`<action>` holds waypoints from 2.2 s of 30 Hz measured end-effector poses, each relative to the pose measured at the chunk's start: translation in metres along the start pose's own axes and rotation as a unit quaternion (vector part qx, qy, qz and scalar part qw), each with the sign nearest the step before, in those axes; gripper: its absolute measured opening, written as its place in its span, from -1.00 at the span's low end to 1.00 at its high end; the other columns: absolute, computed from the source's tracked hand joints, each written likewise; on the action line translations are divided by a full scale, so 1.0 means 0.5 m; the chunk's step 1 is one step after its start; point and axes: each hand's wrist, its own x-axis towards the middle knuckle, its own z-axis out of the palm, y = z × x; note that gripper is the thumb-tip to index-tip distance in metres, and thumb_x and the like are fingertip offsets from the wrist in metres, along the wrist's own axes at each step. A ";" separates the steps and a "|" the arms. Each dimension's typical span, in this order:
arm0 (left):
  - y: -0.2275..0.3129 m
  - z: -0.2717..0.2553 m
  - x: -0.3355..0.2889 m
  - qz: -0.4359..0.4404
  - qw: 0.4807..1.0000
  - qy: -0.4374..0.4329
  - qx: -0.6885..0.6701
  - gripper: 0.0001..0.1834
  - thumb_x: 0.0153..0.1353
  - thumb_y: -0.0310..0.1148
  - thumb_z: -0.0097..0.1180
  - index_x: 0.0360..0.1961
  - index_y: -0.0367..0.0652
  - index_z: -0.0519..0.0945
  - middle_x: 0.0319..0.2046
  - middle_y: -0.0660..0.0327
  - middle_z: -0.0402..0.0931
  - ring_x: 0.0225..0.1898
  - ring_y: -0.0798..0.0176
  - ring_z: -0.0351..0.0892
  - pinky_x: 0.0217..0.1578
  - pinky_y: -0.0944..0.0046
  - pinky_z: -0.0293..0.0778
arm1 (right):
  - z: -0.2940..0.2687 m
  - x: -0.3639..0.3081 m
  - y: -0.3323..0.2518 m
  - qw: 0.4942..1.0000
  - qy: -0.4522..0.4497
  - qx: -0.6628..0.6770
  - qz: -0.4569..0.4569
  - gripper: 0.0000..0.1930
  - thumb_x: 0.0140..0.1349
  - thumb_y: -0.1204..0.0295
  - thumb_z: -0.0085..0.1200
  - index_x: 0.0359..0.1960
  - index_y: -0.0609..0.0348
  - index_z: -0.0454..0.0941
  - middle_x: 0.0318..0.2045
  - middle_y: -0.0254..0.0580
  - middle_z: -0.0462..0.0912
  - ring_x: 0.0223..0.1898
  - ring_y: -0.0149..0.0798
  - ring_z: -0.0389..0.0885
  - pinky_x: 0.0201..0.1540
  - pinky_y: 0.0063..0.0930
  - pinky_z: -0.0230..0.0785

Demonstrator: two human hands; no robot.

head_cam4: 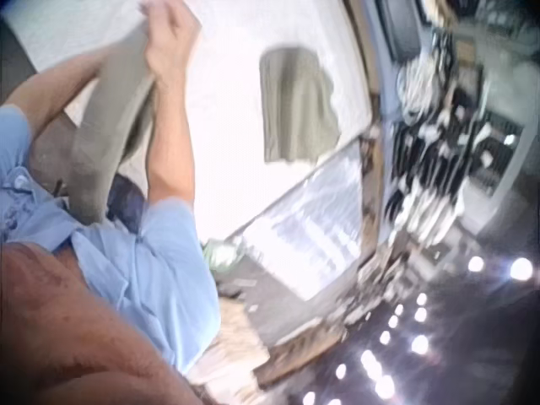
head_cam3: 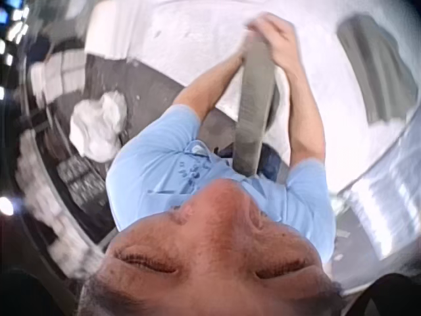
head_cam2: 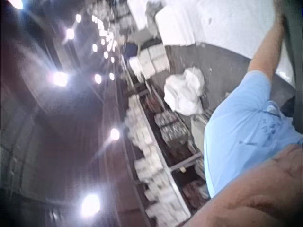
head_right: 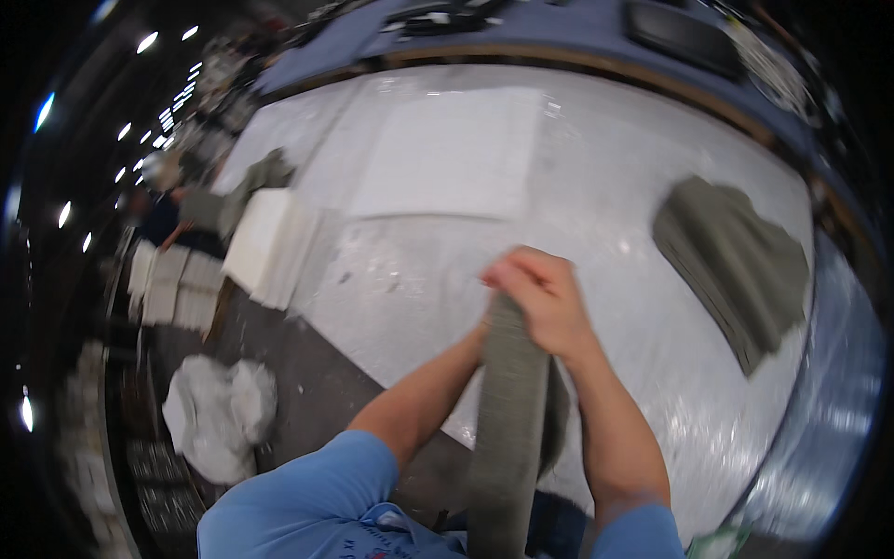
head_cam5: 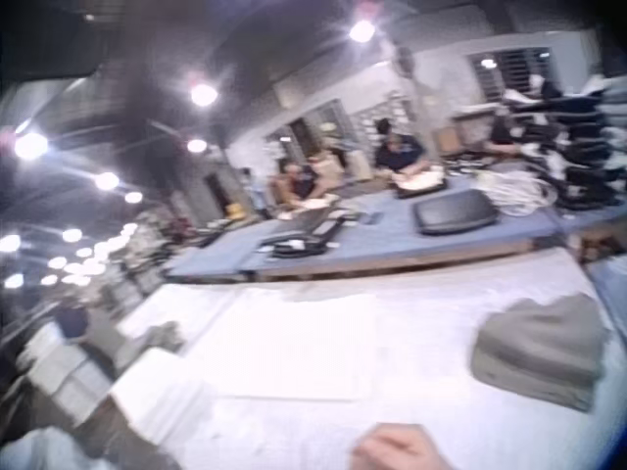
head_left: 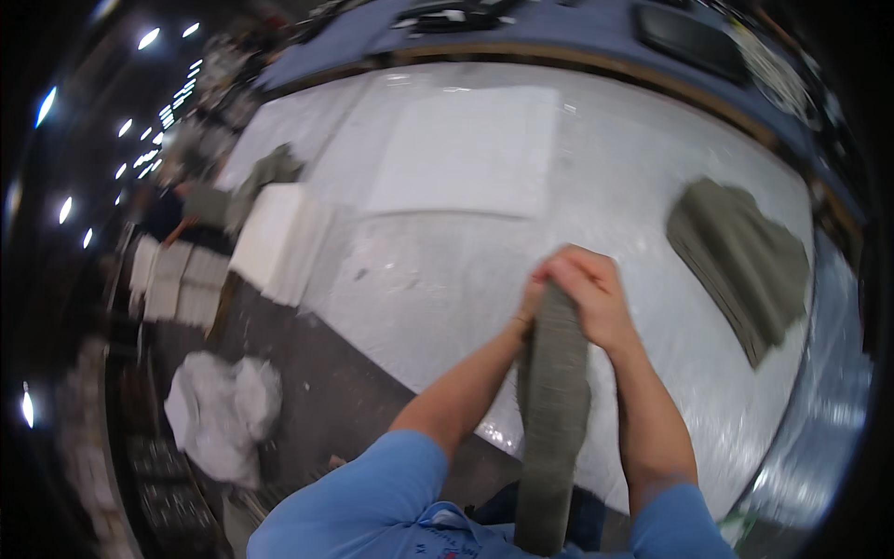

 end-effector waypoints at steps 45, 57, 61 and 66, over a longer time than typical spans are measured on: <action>-0.099 -0.091 -0.008 0.019 0.930 0.218 0.295 -0.48 0.51 -0.03 -0.20 -0.11 -0.26 0.64 -0.24 0.05 0.69 -0.14 0.17 0.64 -0.06 0.16 0.48 | -0.017 0.045 0.185 0.926 0.092 0.308 0.200 -0.27 0.54 -0.17 -0.24 -0.61 0.20 0.55 -0.63 -0.06 0.63 -0.59 -0.16 0.63 -0.41 -0.33 0.54; 0.286 0.041 -0.046 0.083 0.983 -0.091 0.139 -0.31 0.62 -0.01 -0.33 -0.26 -0.39 0.70 -0.52 0.03 0.68 -0.42 0.26 0.64 -0.19 0.33 0.53 | 0.033 0.044 0.190 0.990 0.134 -0.034 0.029 -0.64 0.33 0.22 0.09 -0.10 0.29 0.71 -0.28 -0.19 0.76 -0.24 -0.27 0.69 -0.09 -0.39 0.50; 0.261 0.030 -0.029 0.047 0.993 -0.070 0.077 -0.27 0.58 0.05 -0.35 -0.34 -0.38 0.67 -0.57 0.02 0.65 -0.52 0.24 0.61 -0.29 0.30 0.53 | -0.005 0.048 0.190 0.985 0.038 -0.161 0.056 -0.61 0.33 0.19 0.23 0.02 0.24 0.65 -0.08 -0.27 0.71 -0.05 -0.38 0.63 0.06 -0.48 0.46; 0.208 0.008 -0.010 -0.027 0.998 -0.049 0.013 -0.27 0.55 0.02 -0.35 -0.39 -0.37 0.70 -0.59 0.12 0.64 -0.49 0.31 0.58 -0.25 0.35 0.47 | 0.004 0.049 0.245 0.992 0.100 -0.027 0.078 -0.66 0.34 0.28 0.08 -0.14 0.37 0.68 -0.29 -0.18 0.75 -0.26 -0.34 0.65 -0.11 -0.41 0.48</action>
